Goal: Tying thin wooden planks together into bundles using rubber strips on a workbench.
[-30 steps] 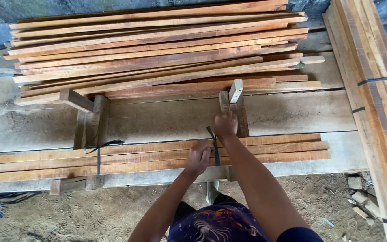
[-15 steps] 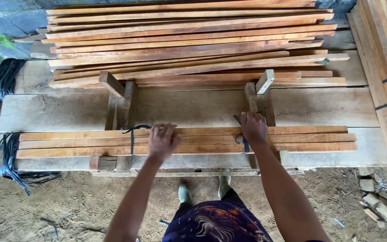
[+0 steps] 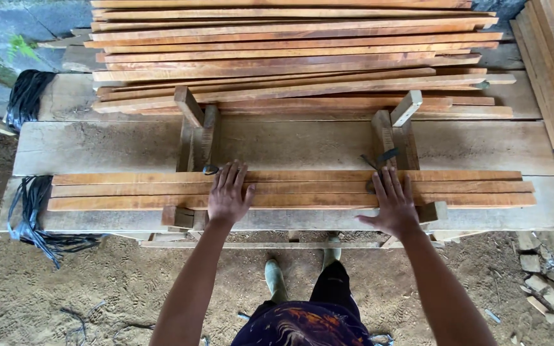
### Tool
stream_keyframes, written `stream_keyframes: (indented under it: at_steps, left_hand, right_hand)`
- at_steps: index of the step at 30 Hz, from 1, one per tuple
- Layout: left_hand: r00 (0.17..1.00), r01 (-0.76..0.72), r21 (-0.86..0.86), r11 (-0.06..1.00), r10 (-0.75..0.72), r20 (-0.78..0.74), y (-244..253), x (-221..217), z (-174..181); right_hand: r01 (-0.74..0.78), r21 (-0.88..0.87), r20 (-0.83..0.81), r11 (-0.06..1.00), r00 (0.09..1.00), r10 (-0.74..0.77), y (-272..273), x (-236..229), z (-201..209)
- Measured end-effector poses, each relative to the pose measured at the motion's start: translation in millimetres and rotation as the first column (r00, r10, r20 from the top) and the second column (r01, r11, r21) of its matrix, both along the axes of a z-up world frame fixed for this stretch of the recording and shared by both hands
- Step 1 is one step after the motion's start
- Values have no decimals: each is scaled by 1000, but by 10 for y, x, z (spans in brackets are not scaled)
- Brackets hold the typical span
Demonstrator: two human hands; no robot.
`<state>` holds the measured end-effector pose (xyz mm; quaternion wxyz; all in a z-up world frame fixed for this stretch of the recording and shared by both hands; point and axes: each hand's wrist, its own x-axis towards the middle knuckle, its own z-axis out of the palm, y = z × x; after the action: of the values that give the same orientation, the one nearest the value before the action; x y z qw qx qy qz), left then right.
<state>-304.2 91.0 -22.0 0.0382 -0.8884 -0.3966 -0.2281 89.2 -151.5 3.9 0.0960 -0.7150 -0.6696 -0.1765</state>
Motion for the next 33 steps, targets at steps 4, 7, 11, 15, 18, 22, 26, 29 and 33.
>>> stream_keyframes:
  at_steps: [4, 7, 11, 15, 18, 22, 26, 29, 33]
  left_hand:
    - [998, 70, 5, 998, -70, 7, -108, -64, 68]
    - [962, 115, -69, 991, -128, -240, -206, -174, 111]
    - [928, 159, 186, 970, -83, -363, -252, -231, -215]
    - [969, 151, 319, 936, -77, -233, -275, -168, -131]
    - [973, 164, 307, 937, -103, -205, -193, -163, -267]
    - [979, 171, 327, 929, -122, -166, -182, -159, -228]
    - [963, 197, 203, 959, -151, -223, 1, -175, -291]
    - [934, 183, -29, 983, -183, -308, 177, -99, -79]
    - [843, 58, -467, 882, -293, -450, 564, 73, 161]
  right_hand:
    - [7, 48, 171, 999, 985, -15, 29, 68, -187]
    - [2, 127, 207, 992, 978, -29, 68, 51, -256]
    - [9, 106, 230, 994, 973, -33, -12, 48, -331]
    - [36, 91, 229, 995, 972, -56, 6, 46, -329]
    - [63, 78, 208, 995, 975, -78, 12, 32, -320]
    - [69, 55, 188, 996, 979, -78, 21, 66, -333]
    - [135, -156, 77, 979, 989, -124, 115, 105, -218]
    - [152, -354, 24, 923, 988, -153, 315, 281, -126]
    - [113, -658, -70, 745, 975, -210, 699, 490, 100]
